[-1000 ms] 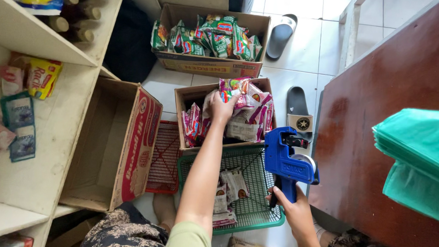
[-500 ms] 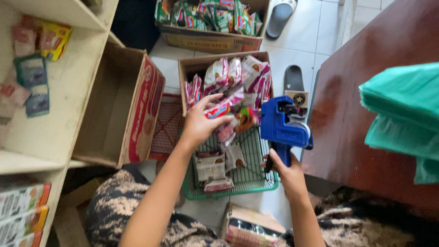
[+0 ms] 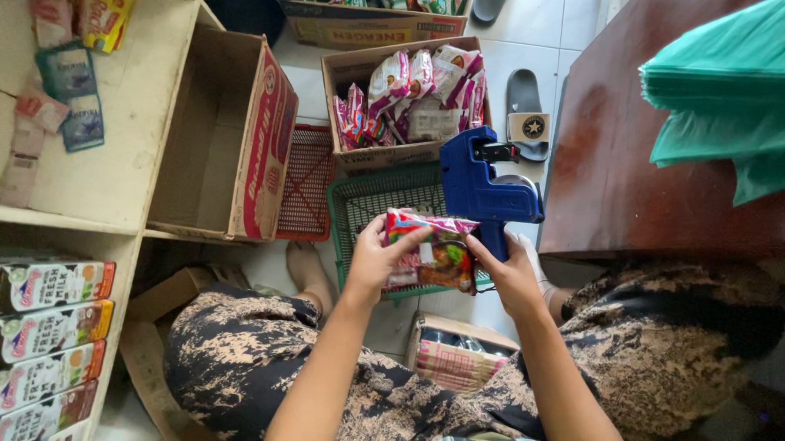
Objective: The person picks up a green basket, sets it down, and then uses a blue labeling tool to apply stickers to individual packets of instant noodles before placing them into a cardboard box while sitting on the floor.
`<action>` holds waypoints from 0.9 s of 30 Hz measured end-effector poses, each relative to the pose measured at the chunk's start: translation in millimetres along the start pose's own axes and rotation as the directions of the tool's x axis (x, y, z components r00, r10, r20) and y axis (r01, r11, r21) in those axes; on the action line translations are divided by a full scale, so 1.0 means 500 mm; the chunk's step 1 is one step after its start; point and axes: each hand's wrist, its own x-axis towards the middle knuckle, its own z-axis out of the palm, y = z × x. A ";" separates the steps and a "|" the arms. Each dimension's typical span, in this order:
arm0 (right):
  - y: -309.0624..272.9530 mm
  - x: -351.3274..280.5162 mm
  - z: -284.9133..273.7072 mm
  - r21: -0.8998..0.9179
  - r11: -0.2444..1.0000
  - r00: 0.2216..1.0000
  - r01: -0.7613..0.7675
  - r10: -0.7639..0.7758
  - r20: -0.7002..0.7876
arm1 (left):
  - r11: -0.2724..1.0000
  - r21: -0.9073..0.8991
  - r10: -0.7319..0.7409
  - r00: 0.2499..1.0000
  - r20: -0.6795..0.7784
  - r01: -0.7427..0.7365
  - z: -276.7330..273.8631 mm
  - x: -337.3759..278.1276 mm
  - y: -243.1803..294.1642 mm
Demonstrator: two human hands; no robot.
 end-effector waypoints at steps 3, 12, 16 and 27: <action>0.004 -0.006 0.002 -0.027 1.000 1.000 0.010 -0.009 0.020 | 0.999 0.022 -0.035 0.997 -0.063 0.036 -0.015 -0.007 -0.029; -0.023 -0.016 0.007 0.044 0.999 1.000 0.028 -0.028 -0.013 | 0.990 -0.140 0.001 0.998 -0.063 -0.010 -0.027 -0.005 -0.039; -0.019 -0.017 -0.003 -0.023 0.998 0.998 0.058 -0.058 0.006 | 0.998 -0.064 0.011 0.994 -0.109 -0.018 -0.022 -0.002 -0.042; -0.045 -0.014 -0.015 -0.127 0.985 0.994 0.113 -0.113 0.009 | 0.972 0.234 0.070 0.985 -0.157 -0.031 -0.013 0.008 -0.013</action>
